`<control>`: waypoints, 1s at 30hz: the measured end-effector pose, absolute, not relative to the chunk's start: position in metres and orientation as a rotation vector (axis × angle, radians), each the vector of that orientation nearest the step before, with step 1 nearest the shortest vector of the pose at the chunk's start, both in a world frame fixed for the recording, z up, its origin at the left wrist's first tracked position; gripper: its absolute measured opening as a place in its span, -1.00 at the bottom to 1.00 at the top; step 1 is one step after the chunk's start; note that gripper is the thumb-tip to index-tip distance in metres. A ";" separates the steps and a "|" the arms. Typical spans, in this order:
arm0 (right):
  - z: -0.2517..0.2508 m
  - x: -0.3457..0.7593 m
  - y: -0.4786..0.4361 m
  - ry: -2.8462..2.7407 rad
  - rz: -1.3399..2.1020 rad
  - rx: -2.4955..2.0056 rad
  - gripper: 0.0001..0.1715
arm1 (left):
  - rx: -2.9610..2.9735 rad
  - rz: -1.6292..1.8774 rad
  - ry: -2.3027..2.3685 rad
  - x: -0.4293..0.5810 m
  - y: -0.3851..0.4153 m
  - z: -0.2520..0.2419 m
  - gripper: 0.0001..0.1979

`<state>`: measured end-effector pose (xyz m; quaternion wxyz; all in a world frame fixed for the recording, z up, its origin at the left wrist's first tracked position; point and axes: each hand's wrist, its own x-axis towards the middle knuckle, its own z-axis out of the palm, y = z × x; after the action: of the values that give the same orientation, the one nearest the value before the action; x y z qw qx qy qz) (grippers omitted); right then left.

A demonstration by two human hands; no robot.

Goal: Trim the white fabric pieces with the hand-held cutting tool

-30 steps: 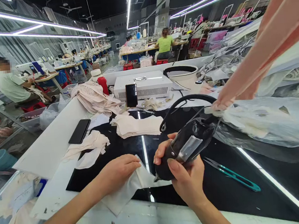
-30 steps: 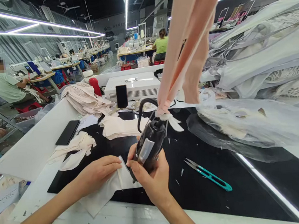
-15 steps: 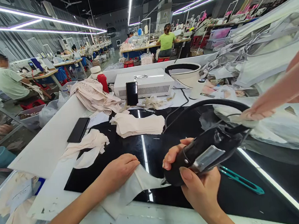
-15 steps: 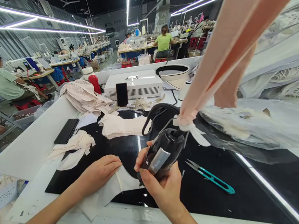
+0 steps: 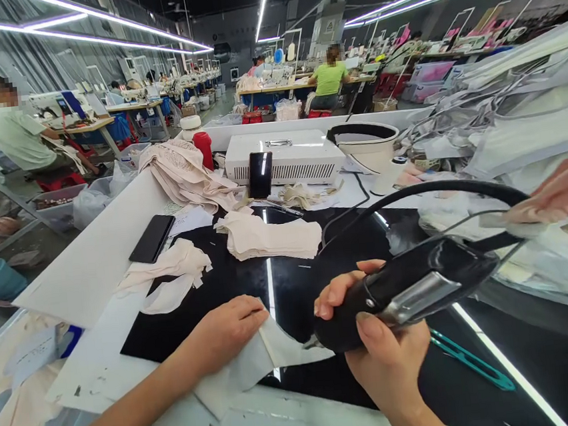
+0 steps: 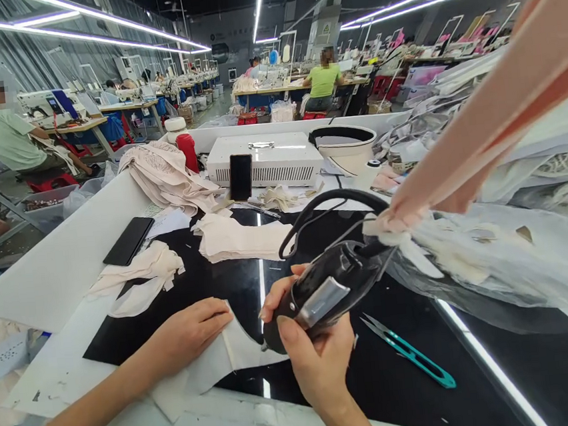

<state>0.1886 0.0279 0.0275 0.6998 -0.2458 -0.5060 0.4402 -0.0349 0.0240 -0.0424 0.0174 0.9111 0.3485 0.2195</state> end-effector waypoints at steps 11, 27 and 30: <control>0.024 0.145 0.070 -1.057 0.971 -0.509 -0.55 | 2.727 0.709 1.128 -0.029 0.021 -0.045 -0.77; 0.016 0.137 0.075 -1.082 0.968 -0.512 -0.58 | 2.714 0.755 1.141 -0.029 0.019 -0.045 -0.79; 0.016 0.136 0.075 -1.091 0.955 -0.538 -0.63 | 2.713 0.759 1.141 -0.030 0.019 -0.043 -0.77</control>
<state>0.1364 0.0750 0.0159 0.7156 -0.2431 -0.4927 0.4313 -0.0297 0.0190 -0.0432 0.0512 0.8914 0.3749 0.2495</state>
